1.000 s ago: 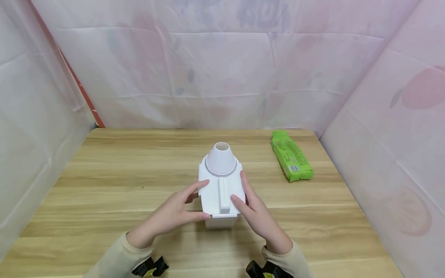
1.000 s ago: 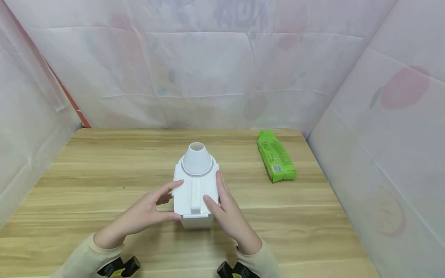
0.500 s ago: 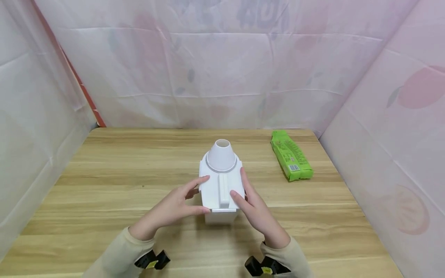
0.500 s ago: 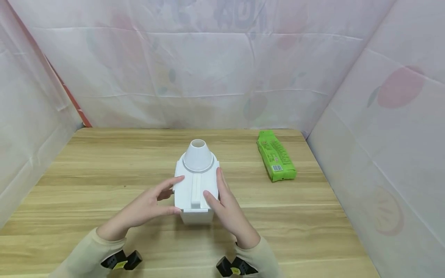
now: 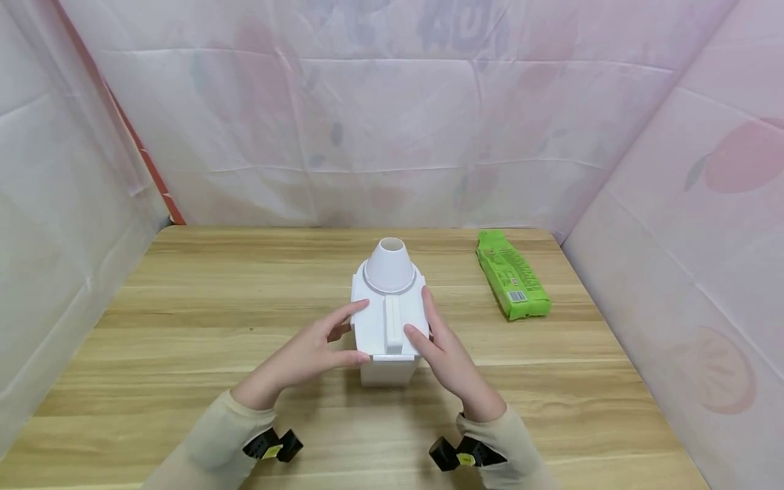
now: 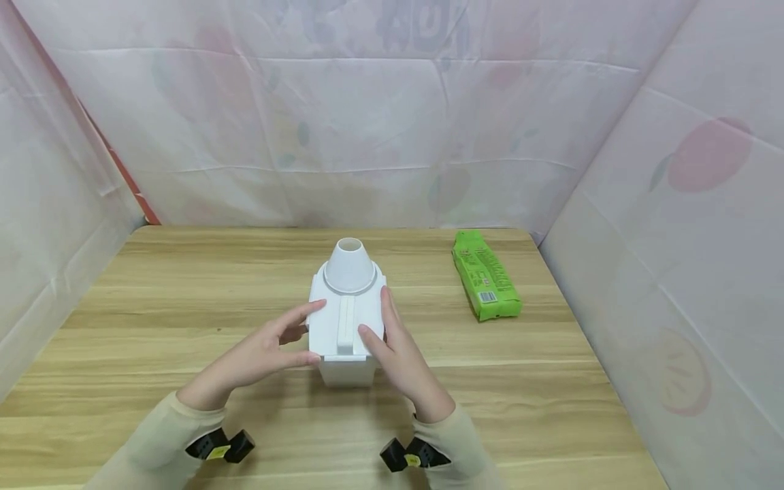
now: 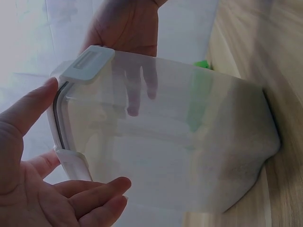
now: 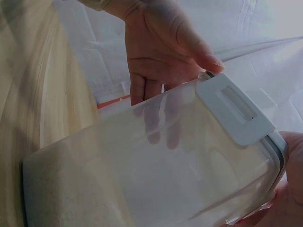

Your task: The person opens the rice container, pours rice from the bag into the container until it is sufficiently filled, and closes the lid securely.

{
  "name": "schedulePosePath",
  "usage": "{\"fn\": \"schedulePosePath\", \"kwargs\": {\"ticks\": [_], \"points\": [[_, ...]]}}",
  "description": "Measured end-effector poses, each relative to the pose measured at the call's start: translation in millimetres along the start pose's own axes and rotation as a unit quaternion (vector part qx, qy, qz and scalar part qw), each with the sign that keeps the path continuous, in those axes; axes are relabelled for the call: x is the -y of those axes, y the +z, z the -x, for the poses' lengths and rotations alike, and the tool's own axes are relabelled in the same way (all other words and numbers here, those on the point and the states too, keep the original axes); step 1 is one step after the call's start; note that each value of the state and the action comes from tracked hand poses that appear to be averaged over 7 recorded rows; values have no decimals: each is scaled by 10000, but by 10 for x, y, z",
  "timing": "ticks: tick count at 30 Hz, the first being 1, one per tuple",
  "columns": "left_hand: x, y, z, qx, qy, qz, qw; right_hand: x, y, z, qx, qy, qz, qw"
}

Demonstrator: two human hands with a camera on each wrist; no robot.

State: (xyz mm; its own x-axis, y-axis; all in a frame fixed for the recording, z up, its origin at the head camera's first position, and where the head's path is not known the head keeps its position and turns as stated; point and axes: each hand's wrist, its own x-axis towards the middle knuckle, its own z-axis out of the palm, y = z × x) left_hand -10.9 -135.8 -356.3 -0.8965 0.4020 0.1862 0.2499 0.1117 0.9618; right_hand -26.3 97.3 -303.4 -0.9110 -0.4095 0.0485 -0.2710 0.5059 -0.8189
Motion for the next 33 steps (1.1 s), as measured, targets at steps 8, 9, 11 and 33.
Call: {"fn": "schedulePosePath", "kwargs": {"ticks": [8, 9, 11, 33], "points": [[35, -56, -80, 109, 31, 174, 9998, -3, -27, -101, 46, 5, -24, 10000], [37, -64, -87, 133, 3, 219, 9997, -5, -29, -112, 54, 10, -44, 10000], [44, -80, -107, 173, -23, 288, 9994, -9, -33, -132, 58, 6, -67, 10000], [144, -160, -322, 342, -4, 811, 9961, -85, -70, -365, 56, 15, -226, 9997]]}}
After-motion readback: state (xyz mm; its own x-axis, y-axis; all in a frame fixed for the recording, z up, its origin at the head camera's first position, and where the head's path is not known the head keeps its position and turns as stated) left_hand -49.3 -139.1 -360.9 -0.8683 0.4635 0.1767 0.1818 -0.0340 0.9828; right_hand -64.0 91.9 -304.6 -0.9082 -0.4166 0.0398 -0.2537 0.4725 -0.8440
